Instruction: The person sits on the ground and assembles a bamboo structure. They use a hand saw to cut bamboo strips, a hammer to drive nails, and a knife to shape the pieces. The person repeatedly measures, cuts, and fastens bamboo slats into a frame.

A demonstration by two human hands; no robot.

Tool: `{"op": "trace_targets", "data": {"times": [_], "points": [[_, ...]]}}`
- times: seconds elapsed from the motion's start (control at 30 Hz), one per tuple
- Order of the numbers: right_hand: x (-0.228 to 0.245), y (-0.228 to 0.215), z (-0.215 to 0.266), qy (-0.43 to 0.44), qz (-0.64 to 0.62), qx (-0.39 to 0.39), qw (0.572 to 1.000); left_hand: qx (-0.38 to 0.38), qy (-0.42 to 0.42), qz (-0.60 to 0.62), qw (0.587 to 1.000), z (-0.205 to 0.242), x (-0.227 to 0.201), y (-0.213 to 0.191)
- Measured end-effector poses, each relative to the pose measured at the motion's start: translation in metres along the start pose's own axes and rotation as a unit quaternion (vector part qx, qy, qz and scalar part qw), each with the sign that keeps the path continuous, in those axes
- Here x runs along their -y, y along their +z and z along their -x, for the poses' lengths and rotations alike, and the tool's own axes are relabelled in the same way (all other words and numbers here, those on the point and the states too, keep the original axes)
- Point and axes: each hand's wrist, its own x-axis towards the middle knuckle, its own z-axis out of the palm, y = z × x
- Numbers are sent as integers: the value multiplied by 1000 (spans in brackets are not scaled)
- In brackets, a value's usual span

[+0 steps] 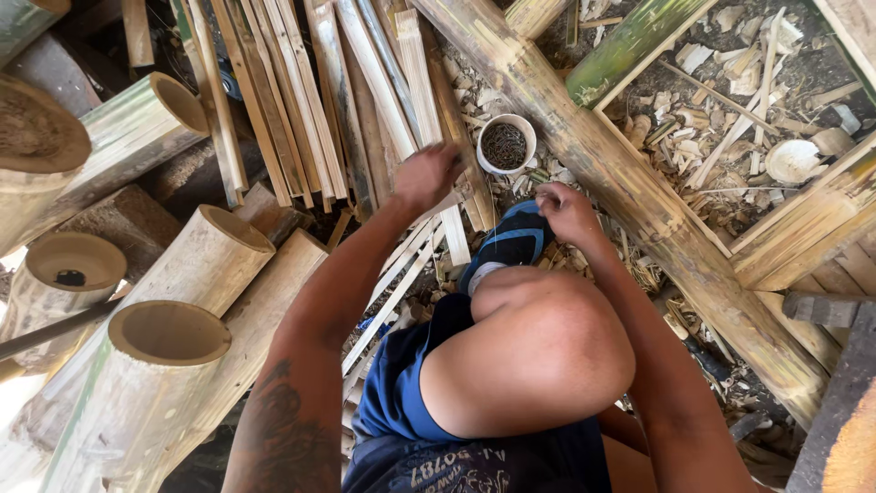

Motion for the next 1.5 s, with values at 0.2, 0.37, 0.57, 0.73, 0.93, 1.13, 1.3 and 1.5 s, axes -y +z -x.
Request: {"op": "trace_targets", "data": {"times": [0.2, 0.37, 0.57, 0.73, 0.93, 1.13, 1.3, 1.5], "points": [[42, -25, 8, -80, 22, 10, 996, 319, -176, -84, 928, 64, 16, -21], [78, -69, 25, -141, -117, -108, 977, 166, -4, 195, 967, 16, -44, -67], [64, -124, 58, -190, -65, -437, 877, 114, 167, -237, 950, -38, -184, -100], [7, -97, 65, -19, -37, -221, 974, 117, 445, -385, 800, -100, -242, -52], [-45, -61, 13, 49, -256, -229, 938, 182, 532, -331, 758, -203, -249, 16], [-46, -78, -64, 128, -306, -204, 921, 110, 488, -279, 820, -254, -230, 28], [-31, -95, -82, 84, -235, -201, 947, 37, 385, -141, 911, -212, -162, 31], [-49, -144, -117, 143, -182, -90, 969, 284, 309, -44, 907, 38, -8, 9]]}}
